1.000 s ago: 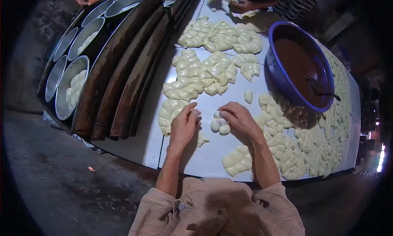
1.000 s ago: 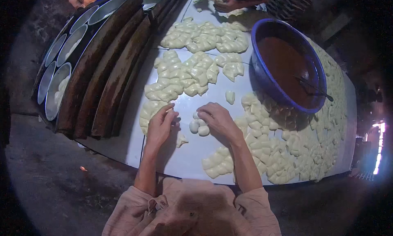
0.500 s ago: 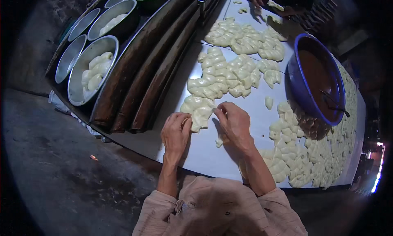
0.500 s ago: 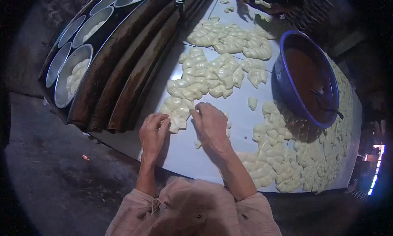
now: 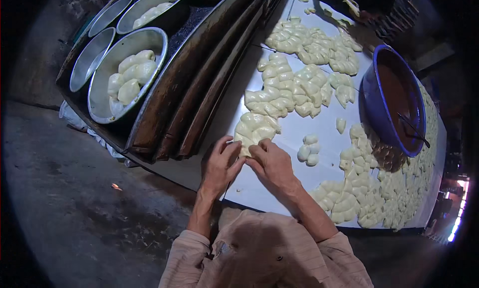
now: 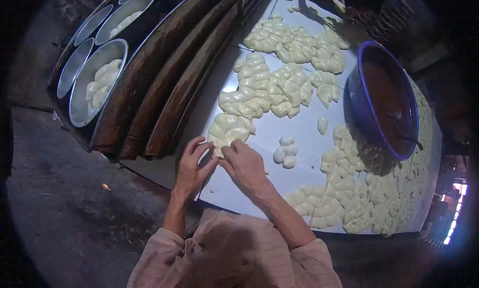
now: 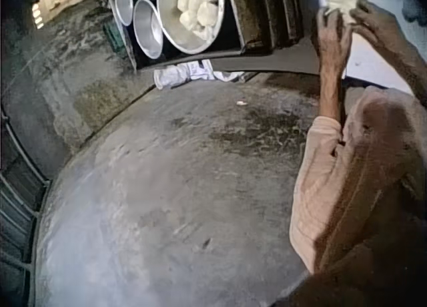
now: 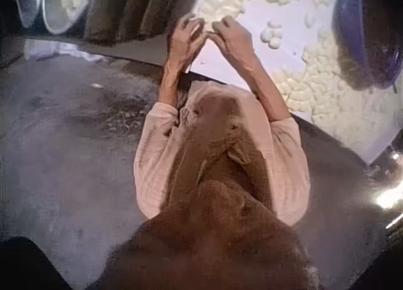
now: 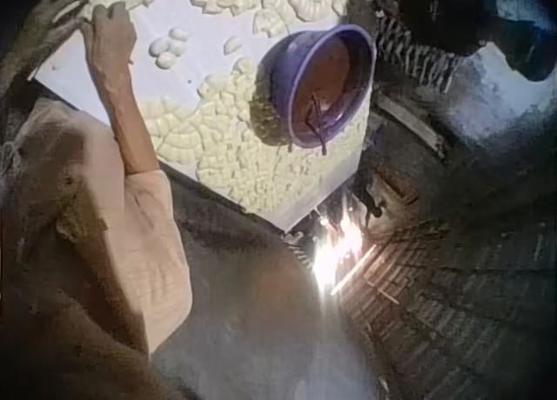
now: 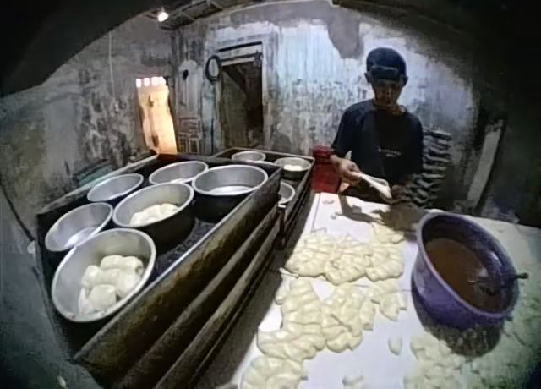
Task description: The person prepares buns by taking pieces of dough, dipping a spoon into a bowl of filling, placing the filling onto the dough, and folding the dough around it before placing the finished buns into metal baking tins.
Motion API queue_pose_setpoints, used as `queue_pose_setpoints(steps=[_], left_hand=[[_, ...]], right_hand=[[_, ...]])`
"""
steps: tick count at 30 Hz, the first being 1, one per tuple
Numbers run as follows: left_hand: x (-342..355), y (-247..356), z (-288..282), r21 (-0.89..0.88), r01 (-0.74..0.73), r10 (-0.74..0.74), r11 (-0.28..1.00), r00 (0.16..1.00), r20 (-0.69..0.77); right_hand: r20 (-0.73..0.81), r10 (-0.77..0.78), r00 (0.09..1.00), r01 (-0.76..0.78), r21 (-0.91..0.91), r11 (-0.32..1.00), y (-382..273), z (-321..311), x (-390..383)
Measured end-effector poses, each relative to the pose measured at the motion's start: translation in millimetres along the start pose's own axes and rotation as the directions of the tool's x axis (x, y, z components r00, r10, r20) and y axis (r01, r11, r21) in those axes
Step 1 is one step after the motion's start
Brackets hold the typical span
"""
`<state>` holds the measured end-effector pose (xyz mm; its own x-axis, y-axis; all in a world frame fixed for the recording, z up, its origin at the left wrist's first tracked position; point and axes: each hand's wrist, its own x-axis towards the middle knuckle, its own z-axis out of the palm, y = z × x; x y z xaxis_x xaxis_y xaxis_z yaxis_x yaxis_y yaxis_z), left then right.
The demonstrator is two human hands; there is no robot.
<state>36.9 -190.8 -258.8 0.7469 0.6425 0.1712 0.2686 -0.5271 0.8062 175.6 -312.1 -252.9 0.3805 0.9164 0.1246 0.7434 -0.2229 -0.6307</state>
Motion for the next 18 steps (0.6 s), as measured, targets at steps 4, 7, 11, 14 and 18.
queue_pose_setpoints(steps=[4,7,11,14,18], left_hand=[[-8,-16,0,0.042,-0.095,0.093,0.995,0.995,0.042],[-5,-9,0,0.114,-0.182,0.176,0.977,0.983,0.055],[-2,-18,3,0.073,-0.206,0.205,0.976,0.979,0.015],[-5,-11,-2,0.046,-0.215,0.215,0.976,0.977,0.016],[-15,-4,-8,0.049,-0.263,0.258,0.964,0.962,0.086]], right_hand=[[-0.072,0.006,0.997,-0.002,0.051,0.999,7,2,-4],[-0.121,0.082,0.989,-0.072,0.09,0.993,-3,3,-11],[-0.193,0.107,0.975,-0.076,0.16,0.984,-8,7,-16],[-0.154,-0.025,0.988,0.029,0.024,0.999,-8,10,-17],[-0.139,-0.143,0.98,0.129,-0.105,0.986,-4,25,-8]])
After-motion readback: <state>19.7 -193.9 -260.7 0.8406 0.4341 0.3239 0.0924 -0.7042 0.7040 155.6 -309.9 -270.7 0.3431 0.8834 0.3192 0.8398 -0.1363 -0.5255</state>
